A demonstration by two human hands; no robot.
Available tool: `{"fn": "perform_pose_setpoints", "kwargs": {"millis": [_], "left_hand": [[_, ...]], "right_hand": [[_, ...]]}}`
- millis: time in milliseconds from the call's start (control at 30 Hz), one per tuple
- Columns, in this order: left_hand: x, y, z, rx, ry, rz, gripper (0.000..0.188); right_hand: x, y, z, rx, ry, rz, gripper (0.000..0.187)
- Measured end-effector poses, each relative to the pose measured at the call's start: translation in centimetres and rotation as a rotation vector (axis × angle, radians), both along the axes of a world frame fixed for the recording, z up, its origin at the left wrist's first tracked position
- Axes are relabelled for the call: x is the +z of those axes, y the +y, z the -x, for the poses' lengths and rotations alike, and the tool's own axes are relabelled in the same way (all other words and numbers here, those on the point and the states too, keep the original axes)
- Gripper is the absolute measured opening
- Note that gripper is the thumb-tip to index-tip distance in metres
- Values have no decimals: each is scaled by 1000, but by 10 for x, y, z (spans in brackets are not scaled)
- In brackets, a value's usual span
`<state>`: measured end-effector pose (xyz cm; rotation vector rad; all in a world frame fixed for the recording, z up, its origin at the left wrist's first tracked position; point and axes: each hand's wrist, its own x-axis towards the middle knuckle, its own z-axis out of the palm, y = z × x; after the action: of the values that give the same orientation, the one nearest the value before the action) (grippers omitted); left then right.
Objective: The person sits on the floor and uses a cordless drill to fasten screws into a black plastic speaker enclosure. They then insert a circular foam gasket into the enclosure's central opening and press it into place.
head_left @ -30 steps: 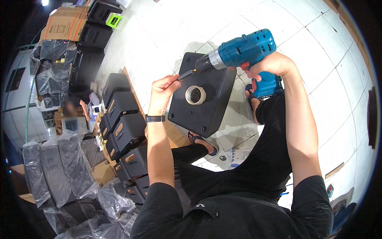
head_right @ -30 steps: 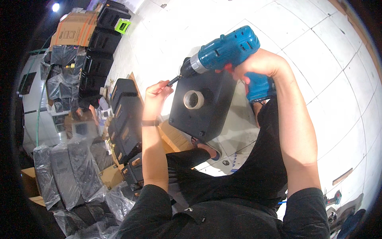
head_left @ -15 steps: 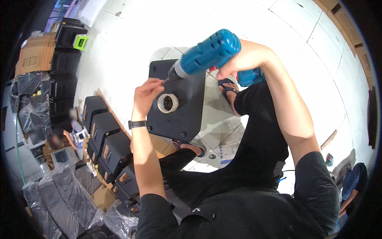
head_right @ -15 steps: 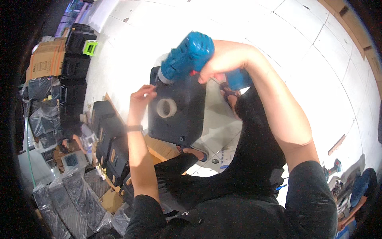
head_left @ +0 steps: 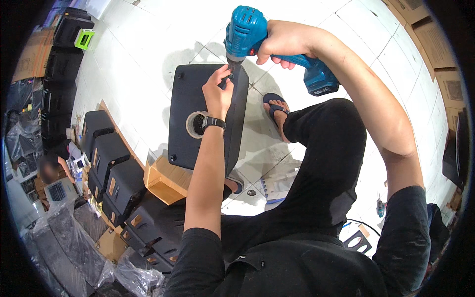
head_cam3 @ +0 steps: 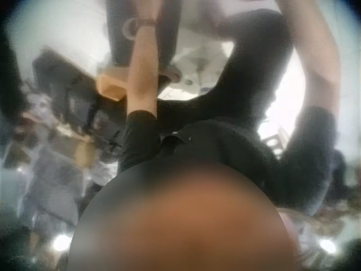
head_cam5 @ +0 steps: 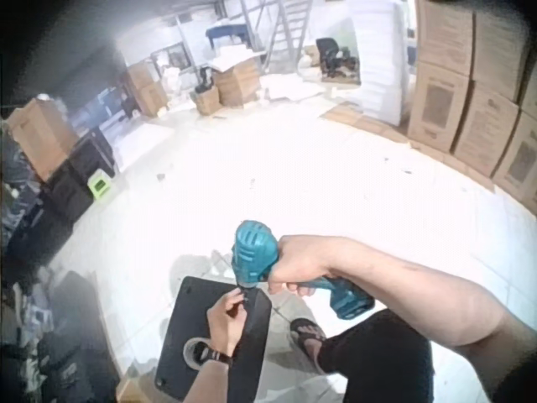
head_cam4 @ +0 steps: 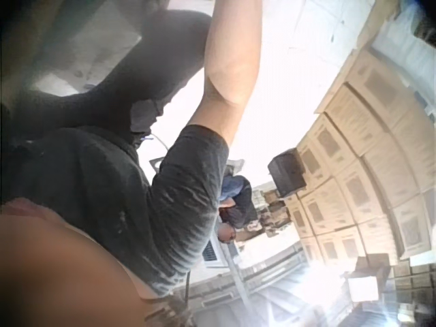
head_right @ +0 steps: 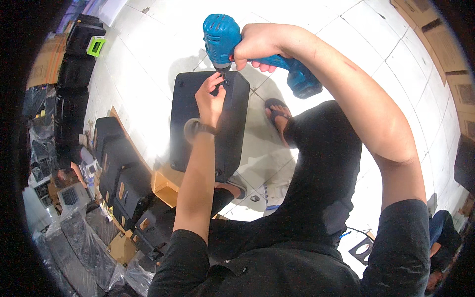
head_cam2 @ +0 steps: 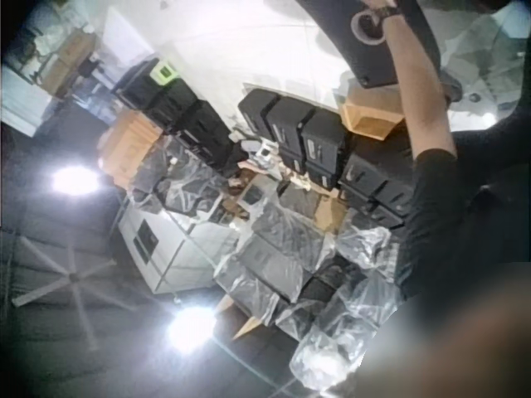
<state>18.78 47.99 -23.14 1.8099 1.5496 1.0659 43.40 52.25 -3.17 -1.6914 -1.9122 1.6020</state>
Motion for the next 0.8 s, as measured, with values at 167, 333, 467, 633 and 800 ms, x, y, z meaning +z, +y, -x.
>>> {"fn": "perform_pose_setpoints", "kwargs": {"millis": [167,333,467,633,800], "left_hand": [[-27,-1,7,-2,-13,0,47],[-35,3,6,14,-29,-5,50],[-44,5,10,24,-13,13,51],[-49,7,10,32,-34,34,50],[-58,6,6,52,-94,15,45]], "right_hand": [[-22,10,11,-11,-15,41,34],[-36,16,15,-33,-34,43,34],[-38,16,18,-31,-7,54,34],[-39,17,21,-22,-21,46,31],[-37,21,27,34,-72,51,28]]}}
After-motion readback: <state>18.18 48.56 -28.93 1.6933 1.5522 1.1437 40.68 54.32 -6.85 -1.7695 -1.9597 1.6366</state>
